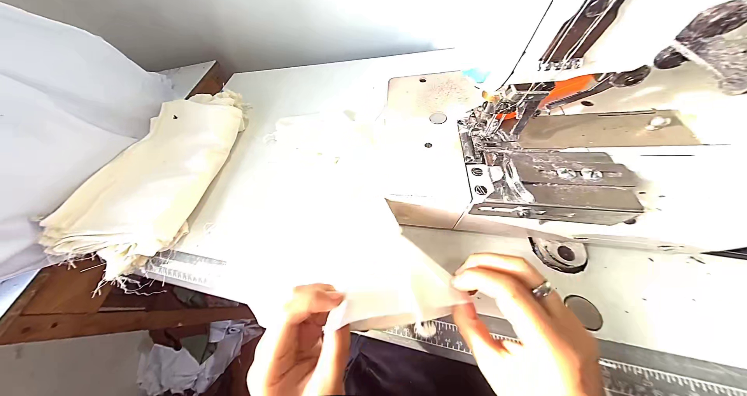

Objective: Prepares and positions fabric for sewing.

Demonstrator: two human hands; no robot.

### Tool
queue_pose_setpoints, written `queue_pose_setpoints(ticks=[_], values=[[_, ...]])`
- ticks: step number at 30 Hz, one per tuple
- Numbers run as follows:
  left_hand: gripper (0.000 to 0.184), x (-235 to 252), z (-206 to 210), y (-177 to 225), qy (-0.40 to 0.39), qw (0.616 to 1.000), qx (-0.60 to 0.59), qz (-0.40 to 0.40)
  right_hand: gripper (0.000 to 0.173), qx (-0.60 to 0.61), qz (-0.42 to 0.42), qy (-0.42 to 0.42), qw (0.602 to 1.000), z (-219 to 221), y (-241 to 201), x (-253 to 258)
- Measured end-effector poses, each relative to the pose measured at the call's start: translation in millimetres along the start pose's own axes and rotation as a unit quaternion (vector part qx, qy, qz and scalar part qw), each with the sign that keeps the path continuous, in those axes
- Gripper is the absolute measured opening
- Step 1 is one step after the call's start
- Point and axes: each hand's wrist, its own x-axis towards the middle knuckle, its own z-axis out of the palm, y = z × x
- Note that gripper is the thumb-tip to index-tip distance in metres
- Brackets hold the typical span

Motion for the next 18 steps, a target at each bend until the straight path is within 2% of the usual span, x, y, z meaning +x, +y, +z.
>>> queue_pose_setpoints(ticks=[3, 4, 6, 7, 8, 9, 10, 11, 14, 15, 18], values=[[0.018, -2, 8, 7, 0.058, 0.966, -0.243, -0.071, 0.009, -0.012, 0.004, -0.01, 1.0, 9, 7, -11], [0.018, -3, 9, 8, 0.06, 0.956, -0.274, -0.09, 0.011, 0.022, 0.016, 0.004, 1.0, 9, 12, -11], [0.018, -4, 4, 6, 0.013, 0.967, -0.24, -0.085, 0.017, 0.179, 0.08, 0.022, 0.98, 2, 16, -8], [0.019, -4, -1, 4, -0.033, 0.979, -0.189, -0.065, 0.018, 0.297, 0.133, 0.022, 0.945, -2, 12, -5], [0.019, -3, -5, 2, -0.082, 0.986, -0.14, -0.043, 0.017, 0.422, 0.194, 0.026, 0.885, -4, 6, -2], [0.017, 0, -8, 1, -0.119, 0.987, -0.107, -0.034, 0.015, 0.517, 0.243, 0.024, 0.821, -5, 2, 1], [0.016, 3, -11, 2, -0.145, 0.984, -0.095, -0.039, 0.014, 0.568, 0.26, 0.008, 0.78, -4, 2, 2], [0.016, 6, -12, 4, -0.157, 0.981, -0.102, -0.056, 0.014, 0.574, 0.251, -0.013, 0.78, -2, 3, 2], [0.02, 18, -17, 7, -0.152, 0.964, -0.184, -0.12, 0.017, 0.416, 0.145, -0.048, 0.897, -3, 15, 5], [0.022, 22, -18, 4, -0.154, 0.954, -0.22, -0.132, 0.017, 0.375, 0.122, -0.044, 0.918, -4, 17, 7], [0.023, 31, -18, -12, -0.174, 0.927, -0.302, -0.139, 0.011, 0.3, 0.103, -0.039, 0.948, -8, 16, 8]])
